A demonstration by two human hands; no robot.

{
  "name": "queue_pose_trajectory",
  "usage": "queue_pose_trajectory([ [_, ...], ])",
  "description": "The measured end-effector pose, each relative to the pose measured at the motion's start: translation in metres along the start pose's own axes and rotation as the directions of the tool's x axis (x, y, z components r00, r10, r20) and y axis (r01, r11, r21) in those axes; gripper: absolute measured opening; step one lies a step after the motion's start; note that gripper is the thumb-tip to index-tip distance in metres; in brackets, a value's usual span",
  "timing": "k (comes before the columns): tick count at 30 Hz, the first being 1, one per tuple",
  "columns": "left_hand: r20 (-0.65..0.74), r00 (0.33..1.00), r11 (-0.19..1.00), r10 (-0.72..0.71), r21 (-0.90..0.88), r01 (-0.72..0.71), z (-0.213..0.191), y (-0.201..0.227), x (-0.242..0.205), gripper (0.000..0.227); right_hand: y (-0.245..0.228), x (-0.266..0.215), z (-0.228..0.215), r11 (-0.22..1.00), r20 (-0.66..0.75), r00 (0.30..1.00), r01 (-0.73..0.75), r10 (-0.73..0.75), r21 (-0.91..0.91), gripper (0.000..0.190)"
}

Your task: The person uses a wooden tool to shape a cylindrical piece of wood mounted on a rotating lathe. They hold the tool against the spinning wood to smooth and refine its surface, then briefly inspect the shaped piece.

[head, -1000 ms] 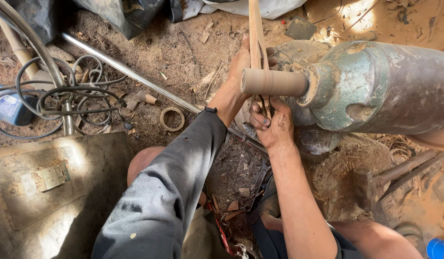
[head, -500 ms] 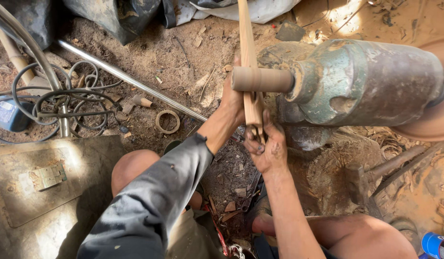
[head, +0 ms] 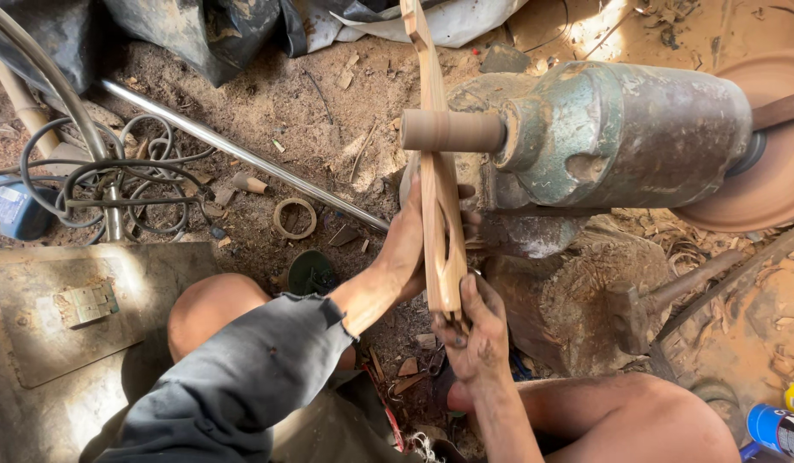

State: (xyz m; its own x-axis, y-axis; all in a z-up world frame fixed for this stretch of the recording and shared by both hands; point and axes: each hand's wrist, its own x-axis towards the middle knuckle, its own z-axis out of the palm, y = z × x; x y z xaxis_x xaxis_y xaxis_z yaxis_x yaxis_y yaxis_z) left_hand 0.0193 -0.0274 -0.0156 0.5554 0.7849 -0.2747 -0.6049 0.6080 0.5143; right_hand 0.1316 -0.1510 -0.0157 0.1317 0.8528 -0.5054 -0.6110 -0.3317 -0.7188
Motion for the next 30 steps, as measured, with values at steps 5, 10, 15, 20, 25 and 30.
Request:
queue_pose_trajectory([
  [5,0.003,0.997,0.996,-0.076,0.046,0.075,0.006,-0.008,-0.035,0.072,0.014,-0.034,-0.014,1.000,-0.004,1.000,0.010,-0.010,0.019,0.068],
  [10,-0.040,0.976,0.976,-0.213,0.034,0.214,0.005,-0.012,-0.065,0.072,0.027,-0.069,-0.024,0.996,-0.030,0.998,-0.055,0.057,0.075,0.071],
  [15,0.018,0.973,0.973,-0.229,-0.040,0.229,0.015,-0.021,-0.089,0.073,0.040,-0.091,-0.044,0.991,0.068,0.997,-0.049,0.041,0.122,0.067],
  [20,-0.108,0.963,0.969,-0.245,-0.034,0.243,0.024,-0.025,-0.092,0.064,0.049,-0.089,-0.064,0.992,-0.039,0.992,-0.118,0.120,0.049,0.074],
  [25,-0.070,0.963,0.965,-0.261,-0.049,0.258,0.021,-0.020,-0.086,0.071,0.039,-0.084,-0.052,0.994,-0.087,0.990,-0.107,0.107,0.002,0.069],
  [30,-0.045,0.992,0.991,-0.118,0.064,0.121,-0.003,-0.019,-0.042,0.075,0.024,-0.050,-0.018,0.994,-0.014,0.999,-0.043,0.044,0.101,0.055],
])
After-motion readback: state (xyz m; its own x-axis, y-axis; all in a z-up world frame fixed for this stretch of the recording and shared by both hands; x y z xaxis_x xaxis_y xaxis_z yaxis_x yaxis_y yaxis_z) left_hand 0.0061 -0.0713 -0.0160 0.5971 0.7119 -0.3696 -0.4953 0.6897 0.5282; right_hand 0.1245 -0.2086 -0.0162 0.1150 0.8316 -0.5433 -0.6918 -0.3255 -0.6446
